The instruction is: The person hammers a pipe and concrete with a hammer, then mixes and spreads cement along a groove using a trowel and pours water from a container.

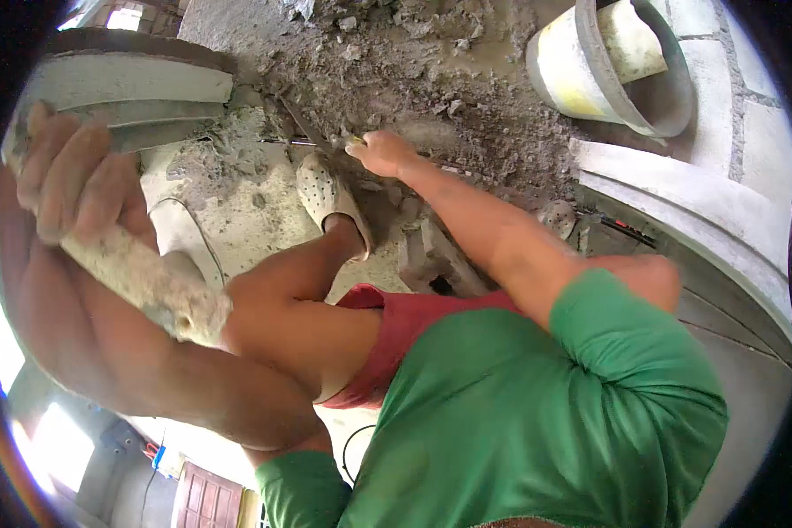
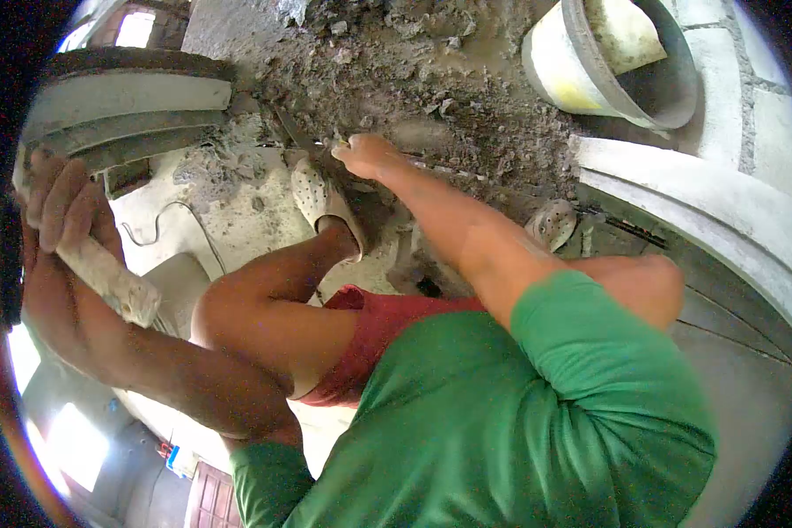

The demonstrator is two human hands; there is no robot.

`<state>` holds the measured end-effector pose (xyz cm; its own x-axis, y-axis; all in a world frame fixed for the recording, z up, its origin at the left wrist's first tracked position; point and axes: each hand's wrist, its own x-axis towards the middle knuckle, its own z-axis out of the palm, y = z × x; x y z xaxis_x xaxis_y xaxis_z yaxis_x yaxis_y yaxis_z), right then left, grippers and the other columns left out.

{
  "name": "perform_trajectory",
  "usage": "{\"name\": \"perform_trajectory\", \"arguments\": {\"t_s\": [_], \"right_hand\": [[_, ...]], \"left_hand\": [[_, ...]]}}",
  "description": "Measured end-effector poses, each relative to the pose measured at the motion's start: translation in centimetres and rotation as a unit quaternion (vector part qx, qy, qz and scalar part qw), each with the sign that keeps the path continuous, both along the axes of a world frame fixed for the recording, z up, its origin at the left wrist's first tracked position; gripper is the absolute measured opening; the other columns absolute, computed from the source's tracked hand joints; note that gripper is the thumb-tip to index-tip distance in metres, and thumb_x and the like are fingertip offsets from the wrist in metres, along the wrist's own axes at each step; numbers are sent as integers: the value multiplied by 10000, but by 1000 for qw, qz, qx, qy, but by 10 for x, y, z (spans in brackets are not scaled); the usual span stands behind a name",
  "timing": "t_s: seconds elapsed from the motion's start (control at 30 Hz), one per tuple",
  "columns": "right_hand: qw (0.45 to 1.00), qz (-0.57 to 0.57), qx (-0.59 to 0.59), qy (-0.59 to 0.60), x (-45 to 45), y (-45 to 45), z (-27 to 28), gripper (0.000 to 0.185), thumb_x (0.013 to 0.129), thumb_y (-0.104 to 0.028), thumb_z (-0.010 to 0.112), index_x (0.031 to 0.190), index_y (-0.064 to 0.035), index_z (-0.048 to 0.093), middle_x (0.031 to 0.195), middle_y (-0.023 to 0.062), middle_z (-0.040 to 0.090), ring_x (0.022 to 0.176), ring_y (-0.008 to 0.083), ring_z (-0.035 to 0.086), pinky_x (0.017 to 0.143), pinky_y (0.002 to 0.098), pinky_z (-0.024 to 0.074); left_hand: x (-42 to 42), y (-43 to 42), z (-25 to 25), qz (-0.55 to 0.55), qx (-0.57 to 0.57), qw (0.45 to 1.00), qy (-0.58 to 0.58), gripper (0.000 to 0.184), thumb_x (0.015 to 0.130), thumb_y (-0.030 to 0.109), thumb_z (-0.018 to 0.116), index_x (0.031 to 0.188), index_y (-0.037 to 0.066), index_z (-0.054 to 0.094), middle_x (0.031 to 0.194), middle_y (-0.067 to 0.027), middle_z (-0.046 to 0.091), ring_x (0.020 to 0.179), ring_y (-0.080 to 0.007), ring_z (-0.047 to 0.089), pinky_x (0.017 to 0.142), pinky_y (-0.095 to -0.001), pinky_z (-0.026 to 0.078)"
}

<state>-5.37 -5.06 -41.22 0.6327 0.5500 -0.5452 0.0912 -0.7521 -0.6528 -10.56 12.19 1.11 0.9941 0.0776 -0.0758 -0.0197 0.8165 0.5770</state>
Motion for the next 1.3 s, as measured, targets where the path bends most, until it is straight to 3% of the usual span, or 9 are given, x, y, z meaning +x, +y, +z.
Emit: {"name": "perform_trajectory", "arguments": {"t_s": [0.3,0.5,0.63,0.7,0.9,1.1,1.13,1.23,1.3], "right_hand": [[994,16,-99,42,36,-33,-25,559,892,-523,484,1106,-45,679,1169,219,643,1089,409,600,932,492,467],[986,-10,-147,-77,39,-109,-30,604,922,-579,454,1050,-25,658,1048,262,654,981,433,625,866,493,482],[997,-6,-74,-8,23,-42,21,584,900,-568,499,1064,-39,687,1104,225,663,1034,403,631,907,479,485],[996,6,-89,21,15,-11,7,580,908,-567,489,1070,-47,689,1103,218,665,1036,399,632,911,487,483],[987,55,-151,4,19,-40,-2,550,944,-543,428,1104,-78,673,1126,197,664,1066,393,622,903,517,482],[972,-76,-216,-59,4,-204,-18,564,929,-550,460,1036,-28,644,1005,257,656,974,431,622,840,526,477],[964,-85,-237,-82,2,-228,-13,571,928,-552,465,1033,-20,643,985,269,655,958,442,623,836,532,476],[968,-11,-241,-62,-6,-282,4,699,905,-633,460,1143,5,617,1066,236,661,1002,405,638,857,502,500],[972,-18,-231,-50,-36,-292,23,658,891,-629,499,1116,-27,638,1044,227,665,983,396,643,854,487,505]], "left_hand": [[-10,8,0,55,16,998,13,173,978,28,298,1091,-48,405,805,-23,349,658,-133,349,610,-291,333],[-20,21,5,35,-3,999,5,212,986,33,282,1139,-69,387,823,-43,386,676,-142,391,599,-286,353],[-11,-5,12,339,352,850,200,172,994,25,266,1067,-66,392,818,-55,388,675,-154,409,599,-286,361],[-12,-5,5,42,47,998,21,205,992,30,283,1120,-91,388,822,-63,392,668,-154,408,603,-285,363],[-8,-2,3,23,23,999,9,161,979,12,291,1087,-63,384,825,-63,370,645,-154,382,605,-297,362],[-4,-1,5,18,68,997,5,183,954,60,346,1083,-63,383,854,-98,370,696,-163,381,604,-297,350],[-11,1,10,158,71,974,143,164,947,93,369,1049,-34,390,879,-112,365,728,-181,375,599,-300,340],[-1,7,-1,-36,34,999,-6,289,944,83,368,1186,-72,388,919,-127,378,727,-201,340,624,-312,343],[3,-1,-4,-34,52,998,-1,323,949,88,358,1227,-76,359,980,-150,380,782,-218,357,662,-325,356]]}}
